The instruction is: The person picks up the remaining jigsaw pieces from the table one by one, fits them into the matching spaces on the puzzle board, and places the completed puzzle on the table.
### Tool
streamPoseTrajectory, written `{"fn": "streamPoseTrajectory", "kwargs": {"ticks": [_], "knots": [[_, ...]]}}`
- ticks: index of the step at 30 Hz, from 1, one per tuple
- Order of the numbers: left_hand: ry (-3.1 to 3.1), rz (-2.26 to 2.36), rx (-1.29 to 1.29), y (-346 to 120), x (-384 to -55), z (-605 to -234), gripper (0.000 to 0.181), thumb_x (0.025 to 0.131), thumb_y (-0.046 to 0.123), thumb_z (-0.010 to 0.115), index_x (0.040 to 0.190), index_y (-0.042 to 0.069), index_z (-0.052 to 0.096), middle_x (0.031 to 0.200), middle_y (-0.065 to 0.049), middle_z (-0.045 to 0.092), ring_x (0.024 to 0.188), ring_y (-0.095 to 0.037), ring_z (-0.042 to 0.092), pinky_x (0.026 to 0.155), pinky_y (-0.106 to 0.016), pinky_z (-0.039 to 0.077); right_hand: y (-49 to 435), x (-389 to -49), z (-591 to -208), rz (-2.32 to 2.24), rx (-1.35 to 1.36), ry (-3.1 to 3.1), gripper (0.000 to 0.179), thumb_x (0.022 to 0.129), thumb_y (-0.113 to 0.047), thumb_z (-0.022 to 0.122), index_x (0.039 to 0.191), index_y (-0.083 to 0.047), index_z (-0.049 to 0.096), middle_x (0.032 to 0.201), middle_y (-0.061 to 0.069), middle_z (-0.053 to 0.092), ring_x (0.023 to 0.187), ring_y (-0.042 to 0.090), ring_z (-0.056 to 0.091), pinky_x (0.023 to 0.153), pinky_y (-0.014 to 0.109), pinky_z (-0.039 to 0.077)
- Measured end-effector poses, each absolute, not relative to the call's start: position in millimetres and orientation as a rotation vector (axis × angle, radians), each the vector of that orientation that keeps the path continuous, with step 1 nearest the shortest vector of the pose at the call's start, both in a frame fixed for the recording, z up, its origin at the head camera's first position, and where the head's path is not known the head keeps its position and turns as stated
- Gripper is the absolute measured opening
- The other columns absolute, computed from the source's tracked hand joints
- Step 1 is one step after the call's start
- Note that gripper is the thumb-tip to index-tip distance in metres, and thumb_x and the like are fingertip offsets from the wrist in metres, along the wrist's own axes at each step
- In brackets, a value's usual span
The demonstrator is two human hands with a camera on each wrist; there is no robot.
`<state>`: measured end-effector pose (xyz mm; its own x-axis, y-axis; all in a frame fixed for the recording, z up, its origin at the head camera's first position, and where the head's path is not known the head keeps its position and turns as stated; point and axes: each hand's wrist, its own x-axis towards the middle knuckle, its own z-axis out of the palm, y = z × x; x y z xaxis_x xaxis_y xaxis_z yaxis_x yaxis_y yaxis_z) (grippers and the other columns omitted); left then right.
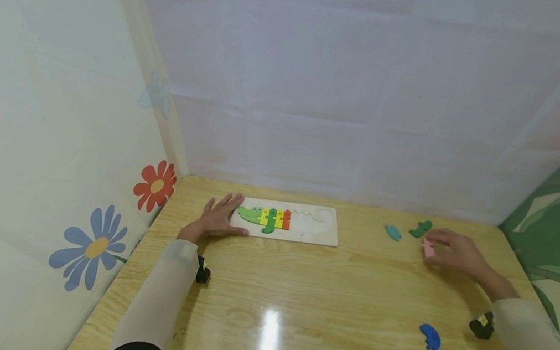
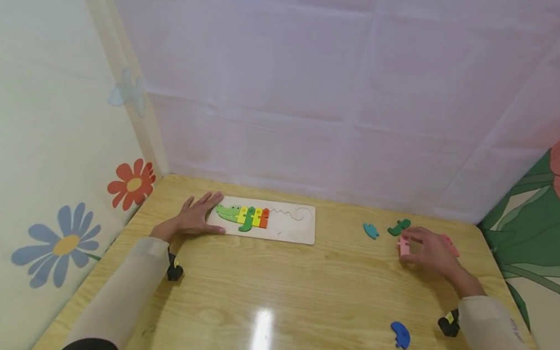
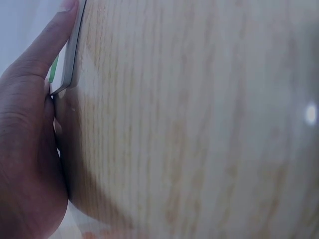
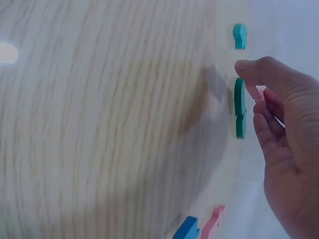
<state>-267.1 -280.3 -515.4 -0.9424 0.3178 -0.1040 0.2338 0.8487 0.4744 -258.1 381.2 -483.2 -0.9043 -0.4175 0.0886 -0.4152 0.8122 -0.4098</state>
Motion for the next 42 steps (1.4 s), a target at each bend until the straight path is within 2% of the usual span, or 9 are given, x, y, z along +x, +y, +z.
{"fn": "streamPoseTrajectory", "kwargs": {"ticks": [3,8,16,30,42], "knots": [[2.843,0.685,0.416,-280.2,-267.0,-513.8,0.121,0.083,0.065,0.080,0.170,0.007,0.020,0.177,-0.016,0.016,0.164,-0.040,0.007,0.126,-0.068,-0.004,375.5,-258.0,-479.6,-0.653,-0.701,2.977,0.069,0.081,-0.028,0.094,0.136,0.005,0.067,0.138,0.033,0.063,0.125,0.056,0.058,0.101,0.072,0.046],[2.842,0.680,0.412,-281.5,-267.8,-514.8,0.121,0.084,0.066,0.080,0.170,0.008,0.019,0.177,-0.015,0.015,0.164,-0.039,0.006,0.126,-0.068,-0.005,367.6,-258.0,-476.0,-0.722,-0.775,2.952,0.064,0.083,-0.018,0.092,0.134,0.009,0.066,0.136,0.034,0.063,0.126,0.057,0.056,0.100,0.072,0.047],[2.837,0.677,0.418,-280.3,-267.7,-513.6,0.121,0.084,0.068,0.079,0.170,0.008,0.018,0.177,-0.015,0.015,0.164,-0.039,0.006,0.126,-0.067,-0.005,355.8,-258.2,-473.6,-0.705,-0.850,2.992,0.061,0.078,-0.009,0.092,0.132,0.009,0.069,0.134,0.032,0.066,0.123,0.056,0.060,0.098,0.072,0.050],[2.841,0.655,0.422,-280.9,-268.0,-514.7,0.121,0.085,0.069,0.077,0.171,0.009,0.017,0.177,-0.014,0.014,0.164,-0.039,0.006,0.126,-0.068,-0.004,332.7,-262.2,-468.4,-0.786,-1.069,3.006,0.056,0.073,-0.007,0.096,0.122,0.008,0.073,0.128,0.027,0.070,0.117,0.049,0.066,0.096,0.065,0.052],[2.843,0.662,0.429,-280.7,-269.0,-517.6,0.127,0.081,0.074,0.077,0.170,0.005,0.018,0.177,-0.016,0.014,0.164,-0.040,0.006,0.126,-0.068,-0.004,314.1,-259.4,-460.0,-0.822,-1.096,2.983,0.054,0.074,-0.003,0.094,0.122,0.009,0.073,0.128,0.027,0.070,0.115,0.050,0.066,0.096,0.067,0.053]]}}
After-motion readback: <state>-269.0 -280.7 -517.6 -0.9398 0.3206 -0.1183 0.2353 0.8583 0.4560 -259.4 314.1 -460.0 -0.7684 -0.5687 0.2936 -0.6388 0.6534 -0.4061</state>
